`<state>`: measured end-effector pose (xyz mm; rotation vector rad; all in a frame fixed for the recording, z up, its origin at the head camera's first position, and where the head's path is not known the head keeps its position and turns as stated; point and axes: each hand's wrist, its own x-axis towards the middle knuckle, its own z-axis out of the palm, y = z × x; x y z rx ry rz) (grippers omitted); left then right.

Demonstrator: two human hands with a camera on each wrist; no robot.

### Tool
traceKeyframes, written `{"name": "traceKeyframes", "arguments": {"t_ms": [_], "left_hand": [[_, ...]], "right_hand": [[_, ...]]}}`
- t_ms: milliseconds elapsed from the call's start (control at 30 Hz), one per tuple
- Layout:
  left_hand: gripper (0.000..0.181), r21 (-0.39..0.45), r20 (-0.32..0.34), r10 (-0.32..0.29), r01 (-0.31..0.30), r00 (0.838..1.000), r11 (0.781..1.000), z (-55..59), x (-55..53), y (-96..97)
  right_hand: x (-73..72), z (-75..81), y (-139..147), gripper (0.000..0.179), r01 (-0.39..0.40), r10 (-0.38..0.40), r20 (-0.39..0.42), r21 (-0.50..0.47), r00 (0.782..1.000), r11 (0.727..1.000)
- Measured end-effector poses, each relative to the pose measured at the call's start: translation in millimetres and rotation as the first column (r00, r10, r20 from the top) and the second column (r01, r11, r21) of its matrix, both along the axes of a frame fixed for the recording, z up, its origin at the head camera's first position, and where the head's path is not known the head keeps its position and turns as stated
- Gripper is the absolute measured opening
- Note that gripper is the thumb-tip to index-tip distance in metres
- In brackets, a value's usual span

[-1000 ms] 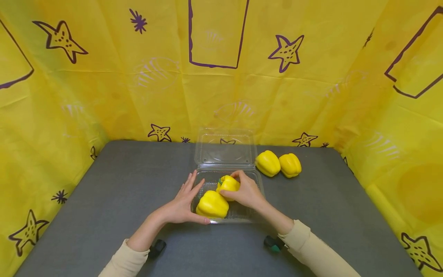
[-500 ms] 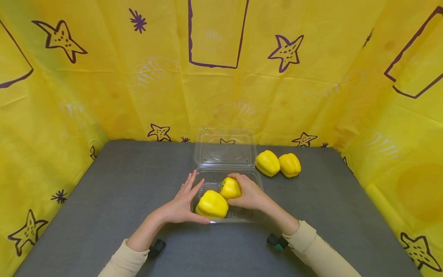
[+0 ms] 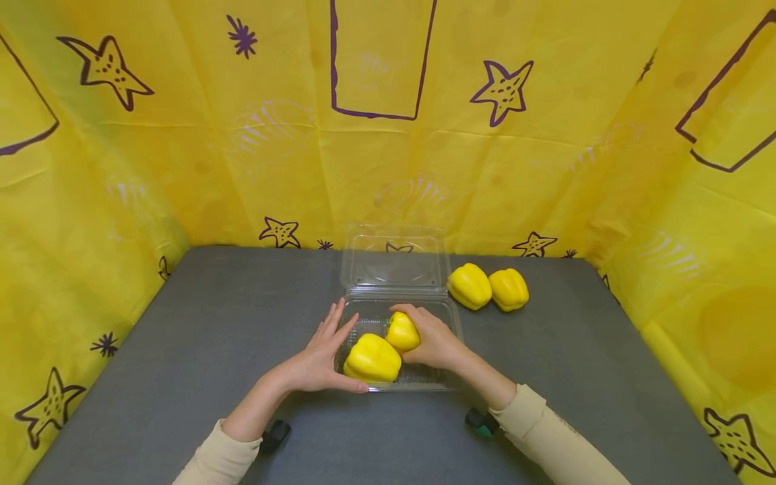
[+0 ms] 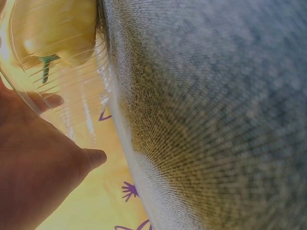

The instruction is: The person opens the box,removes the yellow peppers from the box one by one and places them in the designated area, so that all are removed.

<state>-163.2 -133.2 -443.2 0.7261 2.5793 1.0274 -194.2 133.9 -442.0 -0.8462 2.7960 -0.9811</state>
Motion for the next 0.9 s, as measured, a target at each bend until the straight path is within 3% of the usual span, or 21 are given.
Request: {"name": "traceKeyframes", "arguments": {"t_ms": [500,900], "left_hand": [[0.123,-0.003,0.020,0.007,-0.007,1.000,1.000,-0.5,-0.3,-0.2],[0.123,-0.031,-0.018,0.002,-0.002,1.000,1.000,0.1,-0.3,-0.9]], "right_hand": [[9.3,8.2,-2,0.080,0.105,-0.105,0.003,0.050,0.994,0.993],[13.8,16.1,8,0.080,0.151,-0.150,-0.081,0.013,0.985,0.988]]}}
